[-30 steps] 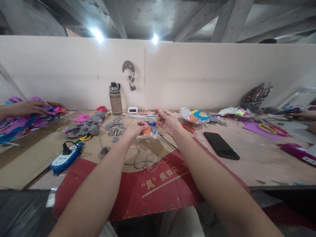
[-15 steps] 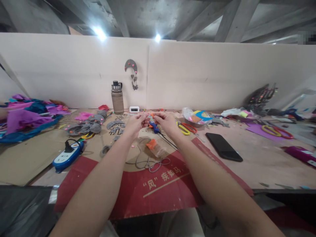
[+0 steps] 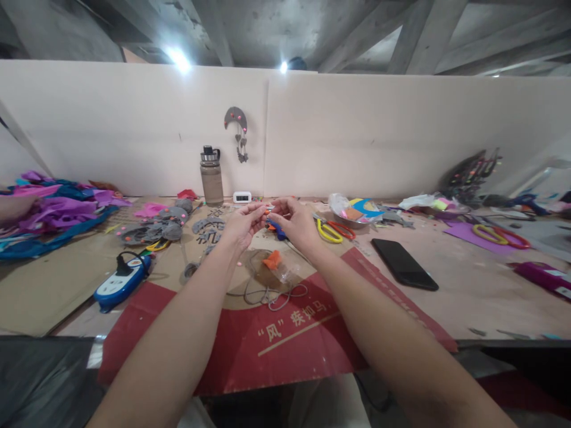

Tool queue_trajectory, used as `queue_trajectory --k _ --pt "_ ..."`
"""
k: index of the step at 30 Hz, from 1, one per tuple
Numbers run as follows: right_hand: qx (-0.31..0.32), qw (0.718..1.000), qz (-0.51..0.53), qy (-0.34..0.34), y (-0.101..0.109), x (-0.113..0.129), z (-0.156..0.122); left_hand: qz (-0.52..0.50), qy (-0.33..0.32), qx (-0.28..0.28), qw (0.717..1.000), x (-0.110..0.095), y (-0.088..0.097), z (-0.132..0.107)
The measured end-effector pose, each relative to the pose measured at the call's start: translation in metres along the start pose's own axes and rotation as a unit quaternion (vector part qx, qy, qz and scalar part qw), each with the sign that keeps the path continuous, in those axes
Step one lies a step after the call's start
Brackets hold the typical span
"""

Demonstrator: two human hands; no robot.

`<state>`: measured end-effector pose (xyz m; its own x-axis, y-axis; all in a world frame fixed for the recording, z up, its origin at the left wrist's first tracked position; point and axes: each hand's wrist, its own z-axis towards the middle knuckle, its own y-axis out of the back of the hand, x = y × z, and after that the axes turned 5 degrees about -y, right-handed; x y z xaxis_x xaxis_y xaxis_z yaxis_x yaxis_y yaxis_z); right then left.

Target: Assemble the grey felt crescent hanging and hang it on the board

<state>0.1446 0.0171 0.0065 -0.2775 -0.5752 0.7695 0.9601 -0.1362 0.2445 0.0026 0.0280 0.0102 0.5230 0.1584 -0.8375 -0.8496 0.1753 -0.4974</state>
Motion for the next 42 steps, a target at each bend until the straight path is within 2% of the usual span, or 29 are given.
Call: queue_trajectory --k 4,13,20,24,29,38,42 --pt "0.009 0.999 -0.026 0.023 -0.0016 -0.0034 0.0007 0.004 0.004 0.002 1.000 0.0039 -0.0012 0.0001" --pt "-0.029 0.999 -0.020 -0.009 -0.0018 -0.0044 0.0009 0.012 0.008 0.018 1.000 0.0051 -0.0039 -0.0017" --pt "-0.025 0.999 -0.036 0.009 -0.0022 -0.0061 -0.0001 0.013 0.001 -0.007 1.000 0.0049 -0.0017 -0.0007" --pt "-0.009 0.999 -0.041 0.013 -0.0030 -0.0042 -0.0009 0.026 0.003 0.005 1.000 0.0047 -0.0016 -0.0010" --pt "-0.021 0.999 -0.033 -0.005 -0.0032 -0.0003 -0.0023 0.038 0.016 0.006 0.999 0.0043 -0.0017 -0.0021" --pt "-0.019 0.997 -0.078 0.018 -0.0035 -0.0039 -0.0016 0.098 0.040 0.024 0.994 -0.0015 -0.0016 -0.0030" --pt "-0.010 0.992 -0.116 0.049 -0.0027 -0.0055 -0.0017 0.162 0.012 0.073 0.984 -0.0023 0.0025 0.0000"
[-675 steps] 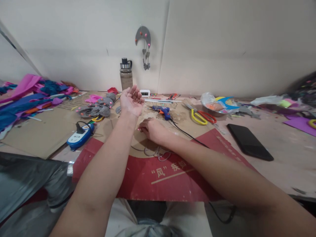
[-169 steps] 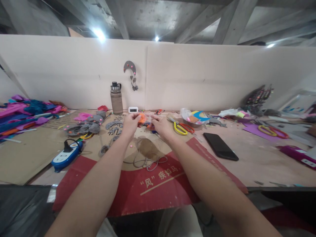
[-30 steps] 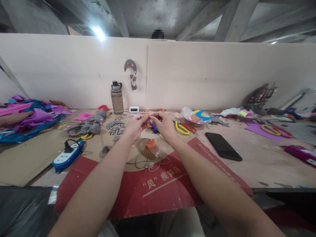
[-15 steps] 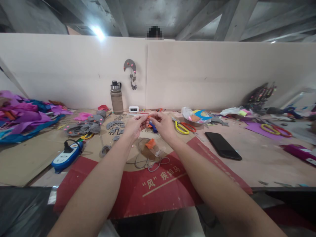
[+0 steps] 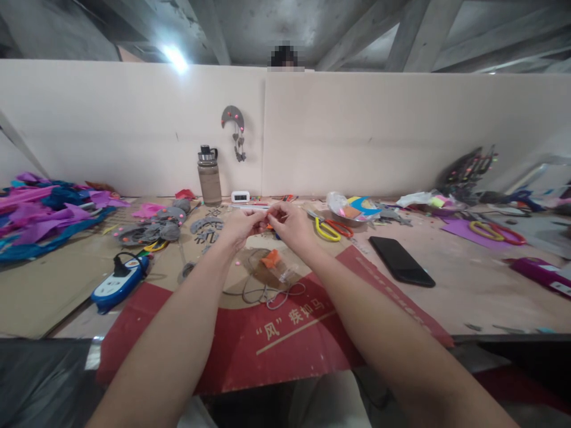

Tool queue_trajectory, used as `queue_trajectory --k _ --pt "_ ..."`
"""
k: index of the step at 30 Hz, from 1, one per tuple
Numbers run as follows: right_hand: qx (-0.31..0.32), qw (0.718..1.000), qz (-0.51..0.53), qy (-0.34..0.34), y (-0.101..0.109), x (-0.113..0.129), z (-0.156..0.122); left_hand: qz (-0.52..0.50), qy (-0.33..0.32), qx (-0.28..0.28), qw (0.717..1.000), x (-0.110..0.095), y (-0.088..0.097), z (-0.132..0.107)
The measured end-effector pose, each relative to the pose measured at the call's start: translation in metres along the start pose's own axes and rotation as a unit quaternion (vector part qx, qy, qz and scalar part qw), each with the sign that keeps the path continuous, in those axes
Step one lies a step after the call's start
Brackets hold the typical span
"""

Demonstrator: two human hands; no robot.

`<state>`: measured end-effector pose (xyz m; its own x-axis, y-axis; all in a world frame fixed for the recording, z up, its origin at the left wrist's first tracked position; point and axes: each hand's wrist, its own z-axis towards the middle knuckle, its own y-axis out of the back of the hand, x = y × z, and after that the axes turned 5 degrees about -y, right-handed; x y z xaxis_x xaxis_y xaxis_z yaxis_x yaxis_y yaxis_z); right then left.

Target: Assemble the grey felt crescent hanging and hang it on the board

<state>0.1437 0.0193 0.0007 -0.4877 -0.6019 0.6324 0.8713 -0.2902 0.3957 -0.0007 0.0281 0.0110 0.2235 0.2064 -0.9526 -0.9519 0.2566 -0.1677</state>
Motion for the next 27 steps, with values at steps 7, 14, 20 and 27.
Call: queue_trajectory --k 7,14,20,27 --pt "-0.009 0.998 -0.051 0.021 0.001 0.001 0.000 0.046 -0.001 -0.001 0.999 0.003 0.000 0.001" --pt "-0.027 0.994 0.072 -0.081 -0.001 0.001 0.004 -0.093 0.038 -0.025 0.995 -0.005 0.001 -0.002" --pt "-0.021 0.990 0.111 -0.082 -0.006 0.007 -0.001 -0.211 0.041 -0.092 0.972 0.003 -0.007 0.002" --pt "0.004 0.999 0.001 0.041 -0.024 0.009 -0.009 -0.297 0.043 -0.161 0.940 0.001 -0.018 0.003"
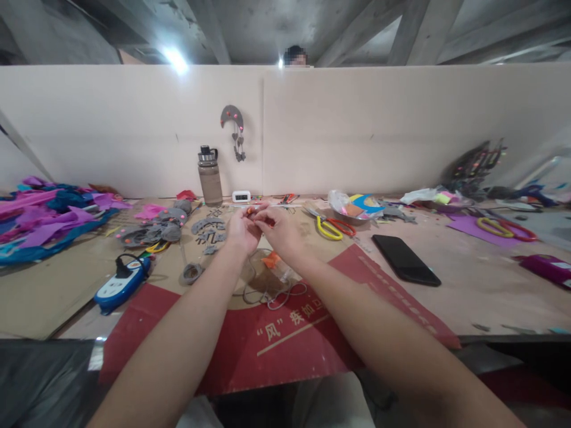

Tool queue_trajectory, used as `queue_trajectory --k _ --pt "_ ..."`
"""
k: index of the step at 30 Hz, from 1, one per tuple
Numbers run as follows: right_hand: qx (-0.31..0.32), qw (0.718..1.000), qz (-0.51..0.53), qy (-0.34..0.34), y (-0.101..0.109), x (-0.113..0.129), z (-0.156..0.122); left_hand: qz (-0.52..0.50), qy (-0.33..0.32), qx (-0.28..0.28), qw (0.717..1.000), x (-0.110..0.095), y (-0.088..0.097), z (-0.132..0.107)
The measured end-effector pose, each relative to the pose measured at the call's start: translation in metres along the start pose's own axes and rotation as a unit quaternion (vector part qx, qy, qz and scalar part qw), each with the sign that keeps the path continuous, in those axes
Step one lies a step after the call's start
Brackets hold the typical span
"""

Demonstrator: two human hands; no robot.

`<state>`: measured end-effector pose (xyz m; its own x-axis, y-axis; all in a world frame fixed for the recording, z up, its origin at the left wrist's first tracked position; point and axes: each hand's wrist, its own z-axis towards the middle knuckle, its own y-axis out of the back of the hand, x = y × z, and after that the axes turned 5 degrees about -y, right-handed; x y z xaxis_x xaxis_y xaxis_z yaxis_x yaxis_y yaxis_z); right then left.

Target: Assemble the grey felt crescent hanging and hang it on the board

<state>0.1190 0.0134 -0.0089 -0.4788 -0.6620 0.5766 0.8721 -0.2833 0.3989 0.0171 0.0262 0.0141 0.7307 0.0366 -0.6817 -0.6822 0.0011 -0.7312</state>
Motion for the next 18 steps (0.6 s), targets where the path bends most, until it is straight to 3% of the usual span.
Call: queue_trajectory --k 4,8,14,18 --pt "0.026 0.994 -0.061 0.082 -0.006 0.005 -0.005 -0.030 0.006 0.016 0.999 -0.004 -0.001 -0.001" --pt "0.046 0.992 -0.036 0.110 -0.003 0.015 -0.008 -0.062 -0.012 0.009 0.998 -0.008 0.000 0.000" --pt "0.034 0.997 0.063 0.021 0.004 0.026 -0.008 -0.061 -0.008 0.027 0.998 -0.010 0.003 0.004" --pt "0.024 0.986 0.164 -0.031 0.006 0.025 -0.004 -0.063 -0.003 0.034 0.997 -0.010 0.005 0.003"
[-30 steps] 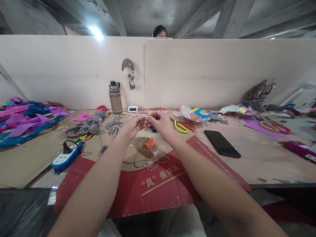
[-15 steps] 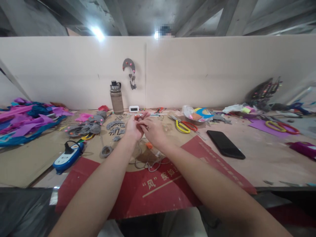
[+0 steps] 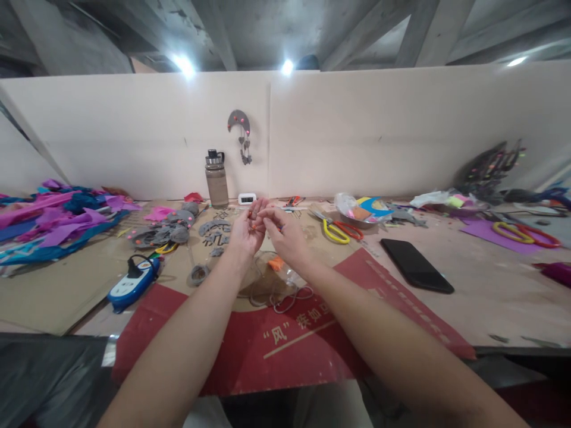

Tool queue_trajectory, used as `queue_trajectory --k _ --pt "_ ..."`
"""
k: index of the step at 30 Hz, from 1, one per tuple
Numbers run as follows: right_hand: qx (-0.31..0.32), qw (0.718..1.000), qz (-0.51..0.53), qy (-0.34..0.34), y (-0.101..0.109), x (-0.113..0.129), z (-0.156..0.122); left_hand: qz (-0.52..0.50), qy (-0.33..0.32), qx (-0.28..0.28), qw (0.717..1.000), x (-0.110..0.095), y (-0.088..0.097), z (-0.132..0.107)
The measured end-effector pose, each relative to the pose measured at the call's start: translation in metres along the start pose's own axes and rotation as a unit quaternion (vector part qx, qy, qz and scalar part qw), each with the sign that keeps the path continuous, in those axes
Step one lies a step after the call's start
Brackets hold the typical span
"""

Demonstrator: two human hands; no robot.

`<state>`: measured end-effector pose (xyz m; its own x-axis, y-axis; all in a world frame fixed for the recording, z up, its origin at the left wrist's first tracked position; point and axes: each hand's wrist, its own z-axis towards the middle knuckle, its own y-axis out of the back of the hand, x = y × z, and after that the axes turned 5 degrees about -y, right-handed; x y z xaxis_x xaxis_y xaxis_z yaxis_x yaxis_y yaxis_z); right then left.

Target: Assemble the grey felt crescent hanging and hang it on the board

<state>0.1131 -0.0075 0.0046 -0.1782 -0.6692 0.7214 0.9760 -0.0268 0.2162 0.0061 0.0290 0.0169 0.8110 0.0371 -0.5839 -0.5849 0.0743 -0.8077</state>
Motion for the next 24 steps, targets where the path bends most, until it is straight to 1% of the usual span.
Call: queue_trajectory --k 2,4,6,8,10,12,16,20,22,24 --pt "-0.022 1.000 0.020 -0.002 0.002 0.000 0.002 -0.026 -0.004 -0.003 1.000 0.001 -0.001 -0.001" --pt "-0.036 0.999 -0.002 0.007 0.004 0.002 0.003 -0.062 0.000 -0.013 0.998 0.002 -0.003 -0.003" --pt "-0.024 0.997 -0.070 0.020 0.004 0.003 0.003 -0.100 0.006 -0.023 0.995 0.003 -0.005 -0.005" --pt "0.003 0.988 -0.146 0.041 0.002 0.004 0.002 -0.129 0.009 -0.033 0.991 0.004 -0.005 -0.005" --pt "0.021 0.982 -0.180 0.058 -0.001 0.004 0.000 -0.149 0.006 -0.038 0.988 0.004 -0.005 -0.005" --pt "0.026 0.986 -0.158 0.053 -0.004 0.003 0.000 -0.161 0.004 -0.036 0.986 0.004 -0.003 -0.004" --pt "0.034 0.999 -0.039 -0.008 -0.007 0.002 0.001 -0.178 -0.009 -0.025 0.984 0.003 0.003 -0.001" --pt "0.050 0.994 0.073 -0.060 -0.009 0.002 0.004 -0.180 -0.013 -0.023 0.983 0.003 0.004 -0.001" --pt "0.053 0.990 0.101 -0.077 -0.010 0.001 0.004 -0.178 -0.014 -0.023 0.984 0.002 0.003 -0.003" --pt "0.052 0.990 0.105 -0.075 -0.009 -0.001 0.003 -0.174 -0.015 -0.020 0.985 0.000 0.002 -0.004"
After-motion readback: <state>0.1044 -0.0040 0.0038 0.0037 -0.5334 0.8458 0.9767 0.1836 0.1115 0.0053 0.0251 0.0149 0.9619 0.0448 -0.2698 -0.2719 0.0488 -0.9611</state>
